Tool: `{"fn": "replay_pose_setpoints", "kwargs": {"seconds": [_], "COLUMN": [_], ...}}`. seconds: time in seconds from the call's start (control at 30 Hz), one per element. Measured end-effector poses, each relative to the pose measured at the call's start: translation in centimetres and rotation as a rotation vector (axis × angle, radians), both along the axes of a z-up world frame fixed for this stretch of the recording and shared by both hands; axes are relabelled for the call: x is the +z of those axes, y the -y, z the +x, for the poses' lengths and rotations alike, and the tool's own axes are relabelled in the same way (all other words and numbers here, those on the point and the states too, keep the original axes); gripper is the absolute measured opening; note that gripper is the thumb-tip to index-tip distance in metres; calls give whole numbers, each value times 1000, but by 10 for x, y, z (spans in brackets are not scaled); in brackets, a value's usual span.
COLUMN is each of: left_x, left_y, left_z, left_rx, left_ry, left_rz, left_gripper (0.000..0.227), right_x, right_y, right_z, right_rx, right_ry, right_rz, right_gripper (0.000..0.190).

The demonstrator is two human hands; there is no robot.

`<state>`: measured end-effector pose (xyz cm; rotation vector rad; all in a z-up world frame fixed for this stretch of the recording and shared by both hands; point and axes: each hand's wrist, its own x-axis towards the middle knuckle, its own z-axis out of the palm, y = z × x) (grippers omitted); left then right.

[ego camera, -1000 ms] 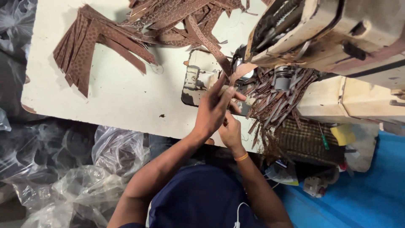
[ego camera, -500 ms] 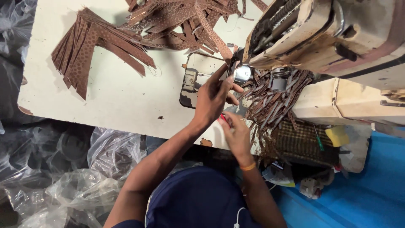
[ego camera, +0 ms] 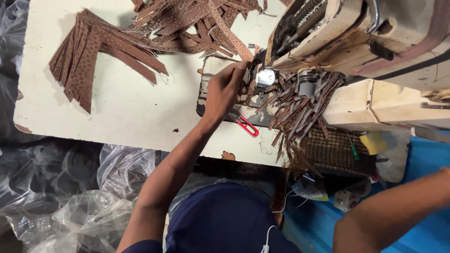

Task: Trimming excess material from leather shoe components using handheld nippers.

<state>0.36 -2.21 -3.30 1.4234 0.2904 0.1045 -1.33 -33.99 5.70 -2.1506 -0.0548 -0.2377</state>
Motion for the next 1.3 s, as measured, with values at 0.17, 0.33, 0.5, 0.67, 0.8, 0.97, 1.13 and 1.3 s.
{"fn": "replay_pose_setpoints", "kwargs": {"seconds": [0.17, 0.33, 0.5, 0.67, 0.8, 0.97, 1.13, 1.3], "left_x": [8, -28, -69, -82, -90, -84, -69, -82], "left_y": [-3, -12, -27, -2, 24, 44, 53, 48], "left_z": [14, 59, 50, -26, -72, -78, -70, -88], "left_rx": [15, 149, 217, 157, 78, -20, -234, -293], "left_ry": [37, 23, -62, -258, -279, -192, -107, -208], "left_rz": [27, -2, -150, -149, -88, 38, 177, -23], "left_gripper": [39, 29, 34, 40, 43, 41, 40, 37], "right_x": [-15, -28, -52, -123, -171, -148, -135, -160], "right_y": [-8, -14, -39, -105, -103, -98, -95, -100], "right_z": [6, -4, 7, 27, 65, 43, -13, -41], "right_rx": [10, 3, 24, 13, -75, -6, 80, 88], "right_ry": [-55, -102, -135, -34, -315, -102, -442, -551], "right_rz": [-22, -45, -54, -143, -589, -265, 256, 546], "right_gripper": [18, 18, 19, 19, 24, 20, 17, 18]}}
